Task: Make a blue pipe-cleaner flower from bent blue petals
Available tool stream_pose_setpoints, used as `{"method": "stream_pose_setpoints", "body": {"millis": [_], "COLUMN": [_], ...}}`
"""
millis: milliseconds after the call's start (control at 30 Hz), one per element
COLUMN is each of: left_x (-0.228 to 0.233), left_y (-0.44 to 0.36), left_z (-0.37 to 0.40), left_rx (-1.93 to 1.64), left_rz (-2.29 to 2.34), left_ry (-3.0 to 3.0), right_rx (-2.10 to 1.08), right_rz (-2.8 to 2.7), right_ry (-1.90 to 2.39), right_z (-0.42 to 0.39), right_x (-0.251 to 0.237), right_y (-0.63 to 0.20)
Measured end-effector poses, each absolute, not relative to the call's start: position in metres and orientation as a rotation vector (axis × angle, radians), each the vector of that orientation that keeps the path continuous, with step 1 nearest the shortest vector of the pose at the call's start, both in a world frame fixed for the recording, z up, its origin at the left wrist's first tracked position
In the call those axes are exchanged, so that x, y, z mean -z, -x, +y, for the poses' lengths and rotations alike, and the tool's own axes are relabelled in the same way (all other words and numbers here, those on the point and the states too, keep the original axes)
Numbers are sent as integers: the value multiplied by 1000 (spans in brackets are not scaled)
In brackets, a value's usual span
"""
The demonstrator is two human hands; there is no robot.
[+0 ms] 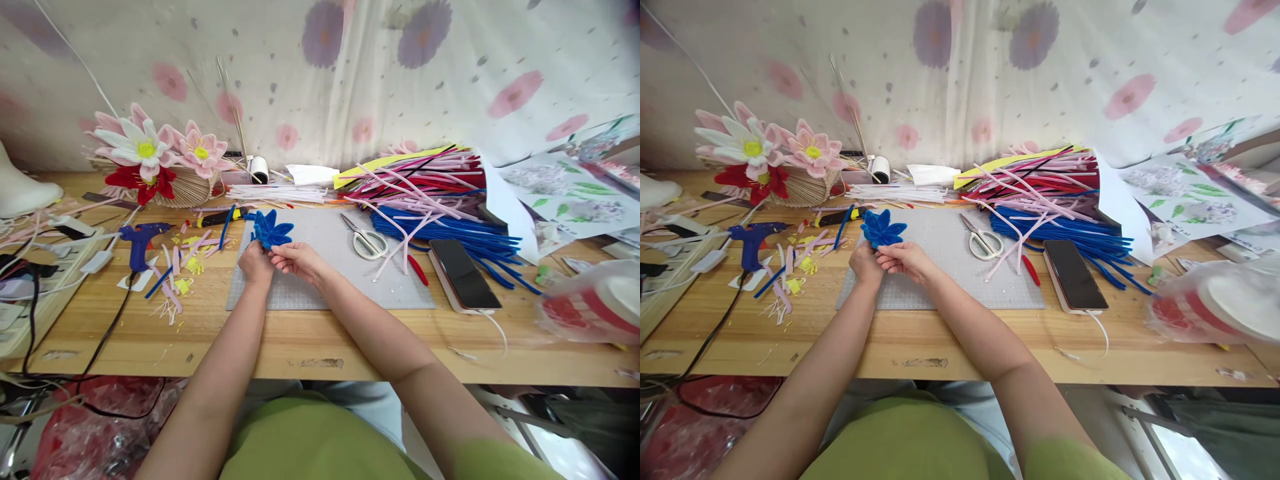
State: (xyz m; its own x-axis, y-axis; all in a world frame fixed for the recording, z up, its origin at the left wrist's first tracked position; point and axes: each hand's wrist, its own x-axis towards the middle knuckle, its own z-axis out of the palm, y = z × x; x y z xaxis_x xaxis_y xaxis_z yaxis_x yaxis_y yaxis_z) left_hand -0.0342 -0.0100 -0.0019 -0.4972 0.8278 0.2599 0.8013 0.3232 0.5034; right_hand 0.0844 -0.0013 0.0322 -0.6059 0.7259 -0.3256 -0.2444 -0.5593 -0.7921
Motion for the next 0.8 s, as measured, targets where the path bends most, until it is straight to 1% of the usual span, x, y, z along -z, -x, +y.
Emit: {"method": "stream_pose_setpoints", "body": {"millis": [267,367,500,567,667,733,800], "left_x": [4,2,3,5,5,2,-2], "left_y": [30,29,34,36,38,37,36], "left_z": [-10,-10,-11,-10,-9,-9,-8], "left_rx": [-982,-971,-1015,-1107,-1301,-1338,-1319], "left_rz": [2454,2449,2393,2263,1846,1551,1377], "left_ry": [-1647,-1619,-1510,-1427,-1187,-999,-874], "right_rx": [-1926,-1918,-1982,-1993,-1923,-1855,-1777], "right_rz": [-849,-866,-927,-935,-898,-911,-985], "right_ry": [783,768,742,751,785,800,833], "right_z": [0,-1,3,9,18,23,26], "right_x": [-30,-28,-31,-37,-43,-39,-30], "right_y": [-84,-82,-88,-98,-119,-134,-149]}}
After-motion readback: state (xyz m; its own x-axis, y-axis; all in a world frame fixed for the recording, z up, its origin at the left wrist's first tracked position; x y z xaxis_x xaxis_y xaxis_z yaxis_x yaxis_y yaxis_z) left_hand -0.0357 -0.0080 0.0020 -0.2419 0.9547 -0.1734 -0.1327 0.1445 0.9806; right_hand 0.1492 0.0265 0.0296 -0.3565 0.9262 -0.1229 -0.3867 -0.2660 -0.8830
